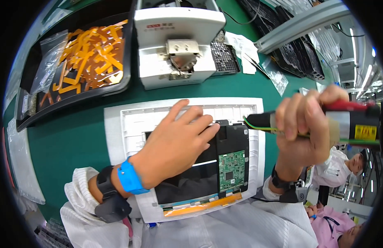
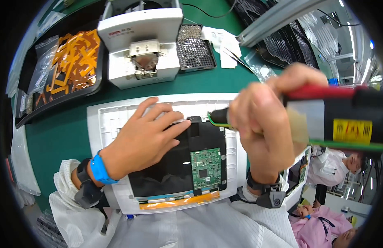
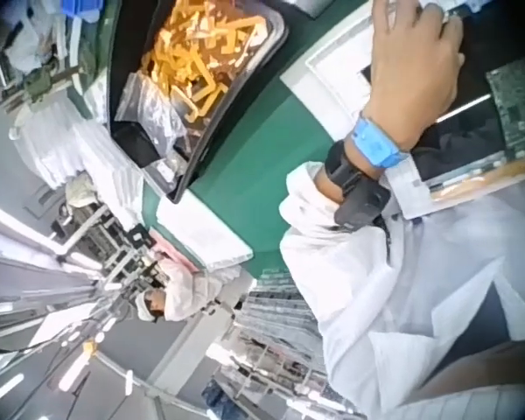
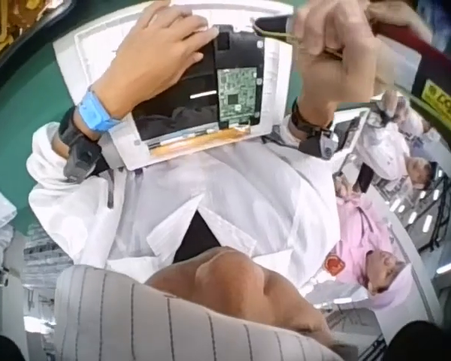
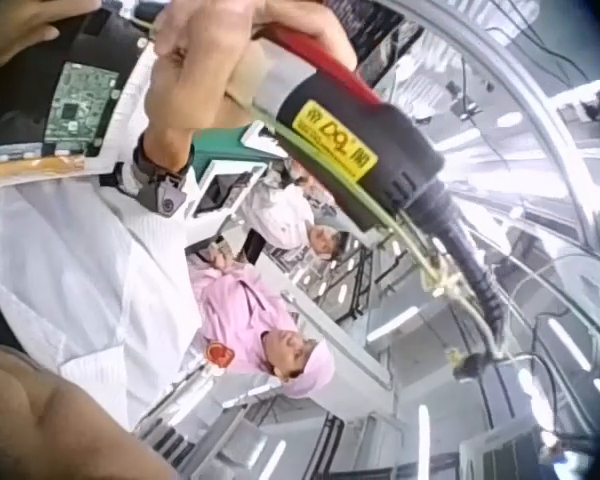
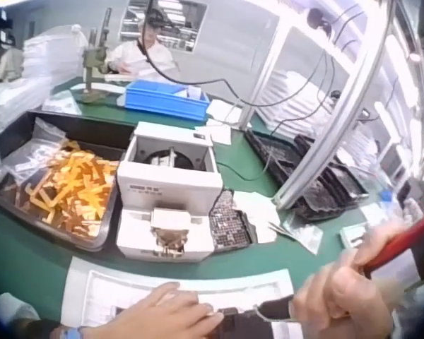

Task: The person positions a black panel and a circuit board onto a white frame and secures them with a power screwdriver. Then, they place a smaller circuit board onto the frame and drive more screws into it.

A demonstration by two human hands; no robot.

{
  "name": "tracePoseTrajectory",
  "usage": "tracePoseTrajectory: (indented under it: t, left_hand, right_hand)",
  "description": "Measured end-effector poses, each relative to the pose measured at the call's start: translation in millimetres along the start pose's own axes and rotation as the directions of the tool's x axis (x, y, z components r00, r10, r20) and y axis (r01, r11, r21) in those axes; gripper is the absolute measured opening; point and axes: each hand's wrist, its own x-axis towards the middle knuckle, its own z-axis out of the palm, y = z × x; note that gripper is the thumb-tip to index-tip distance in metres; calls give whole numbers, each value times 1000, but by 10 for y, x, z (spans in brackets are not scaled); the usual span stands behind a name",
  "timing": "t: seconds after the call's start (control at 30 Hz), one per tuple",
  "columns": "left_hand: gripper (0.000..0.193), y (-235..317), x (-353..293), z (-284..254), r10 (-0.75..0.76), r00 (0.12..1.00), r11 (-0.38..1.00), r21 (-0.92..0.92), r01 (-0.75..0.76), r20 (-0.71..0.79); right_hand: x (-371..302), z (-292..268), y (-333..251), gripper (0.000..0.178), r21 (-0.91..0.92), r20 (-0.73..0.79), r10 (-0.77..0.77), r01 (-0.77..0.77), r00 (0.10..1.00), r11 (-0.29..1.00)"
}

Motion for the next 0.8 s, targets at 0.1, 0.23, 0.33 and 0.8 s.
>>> tracePoseTrajectory:
  t: [0.1, 0.23, 0.33, 0.8]
  left_hand:
    - [43, -2, -22, -38, -25, 1000, 999, -39, 25, 2]
    - [44, 3, 17, -69, -22, 999, 999, -29, 22, 27]
    - [48, 14, 39, -62, -52, 998, 999, -12, 53, 32]
    - [50, 54, 69, -81, -66, 996, 998, 13, 66, 54]
  right_hand:
    - [-232, -168, -163, 24, -57, -150, 109, -119, 983, 991]
    - [-406, -291, -208, 24, -114, -184, 124, -146, 975, 983]
    - [-507, -315, -245, 25, -124, -205, 144, -171, 968, 977]
    - [-608, -423, -206, 26, -91, -144, 123, -137, 982, 986]
